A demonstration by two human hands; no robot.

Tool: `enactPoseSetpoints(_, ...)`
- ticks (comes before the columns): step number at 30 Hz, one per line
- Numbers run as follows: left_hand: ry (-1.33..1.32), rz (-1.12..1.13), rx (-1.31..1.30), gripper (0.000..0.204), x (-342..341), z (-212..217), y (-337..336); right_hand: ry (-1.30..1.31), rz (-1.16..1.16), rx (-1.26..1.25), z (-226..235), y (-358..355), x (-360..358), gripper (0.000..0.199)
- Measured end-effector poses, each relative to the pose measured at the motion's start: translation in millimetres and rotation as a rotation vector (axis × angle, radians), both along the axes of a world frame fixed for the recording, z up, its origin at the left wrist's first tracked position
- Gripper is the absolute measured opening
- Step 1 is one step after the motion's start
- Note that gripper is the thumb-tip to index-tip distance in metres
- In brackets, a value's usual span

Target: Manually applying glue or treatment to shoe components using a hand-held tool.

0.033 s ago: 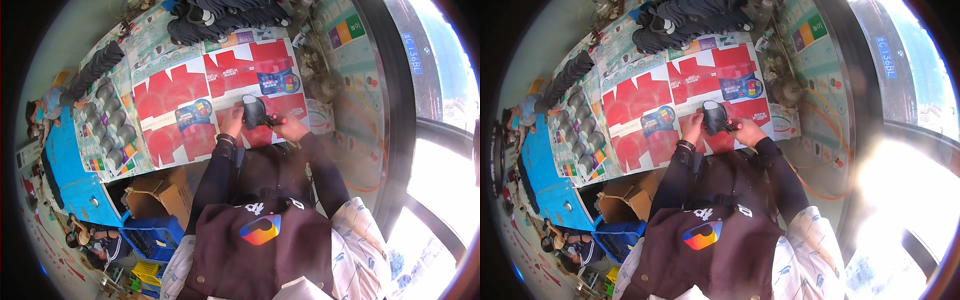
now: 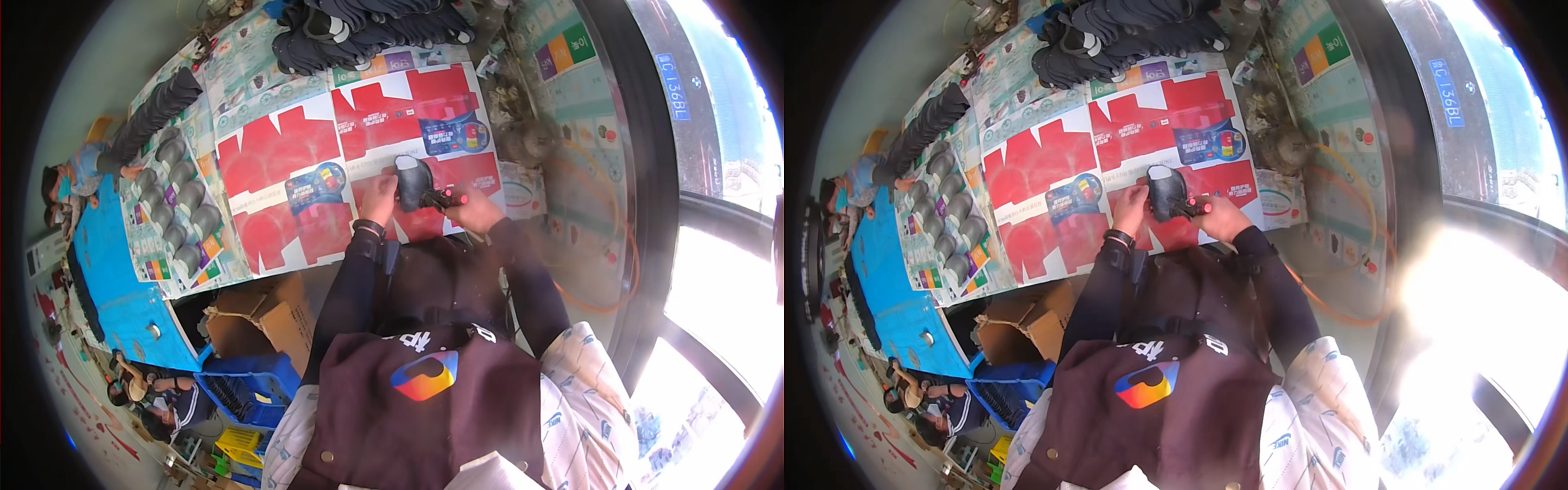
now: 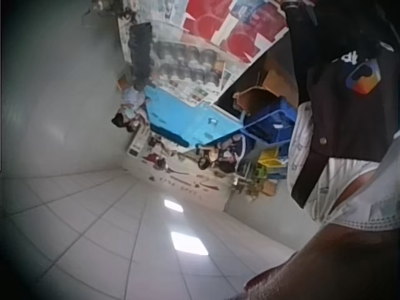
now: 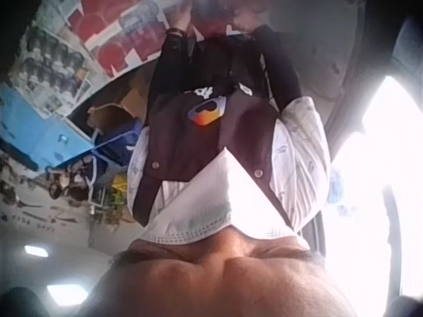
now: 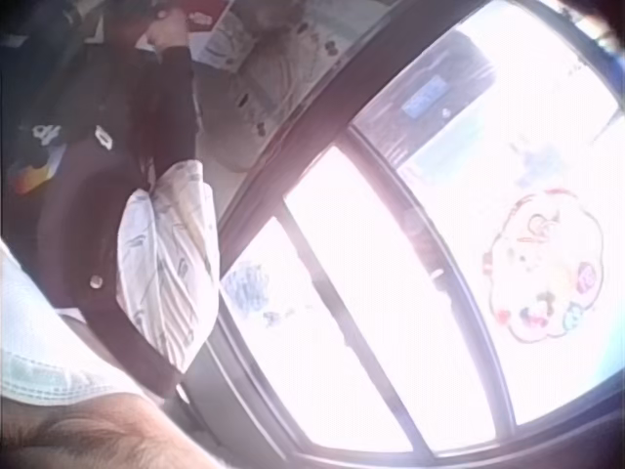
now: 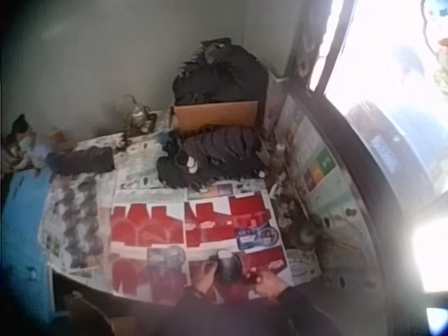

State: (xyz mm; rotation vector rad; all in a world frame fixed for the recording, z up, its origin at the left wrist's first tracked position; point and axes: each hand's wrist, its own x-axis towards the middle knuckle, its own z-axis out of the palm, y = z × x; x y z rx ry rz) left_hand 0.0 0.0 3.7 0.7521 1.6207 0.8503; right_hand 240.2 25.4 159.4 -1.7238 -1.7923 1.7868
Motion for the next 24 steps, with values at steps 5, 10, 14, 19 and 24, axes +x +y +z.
enactPoseSetpoints(5,-0.097,0.072,0.009,0.044,27.7,13.2,-7.8,-0.060,-0.101,0.022,-3.7,-10.2,25.3,0.036)
enactPoseSetpoints(10,0.065,-0.041,0.047,0.043,29.0,33.6,0.0,0.024,-0.037,-0.081,-2.8,-11.1,19.3,0.036)
enactPoseSetpoints(14,0.074,-0.062,0.033,0.044,30.7,42.3,2.5,-0.132,-0.111,0.187,2.1,1.9,17.6,0.036)
enactPoseSetpoints(19,0.058,-0.031,0.107,0.040,37.9,31.1,9.6,-0.181,-0.130,0.312,3.7,10.3,18.4,0.034)
enactPoseSetpoints(24,0.105,-0.026,0.155,0.039,32.5,22.7,8.1,-0.204,-0.127,0.230,-0.5,-2.8,14.8,0.033)
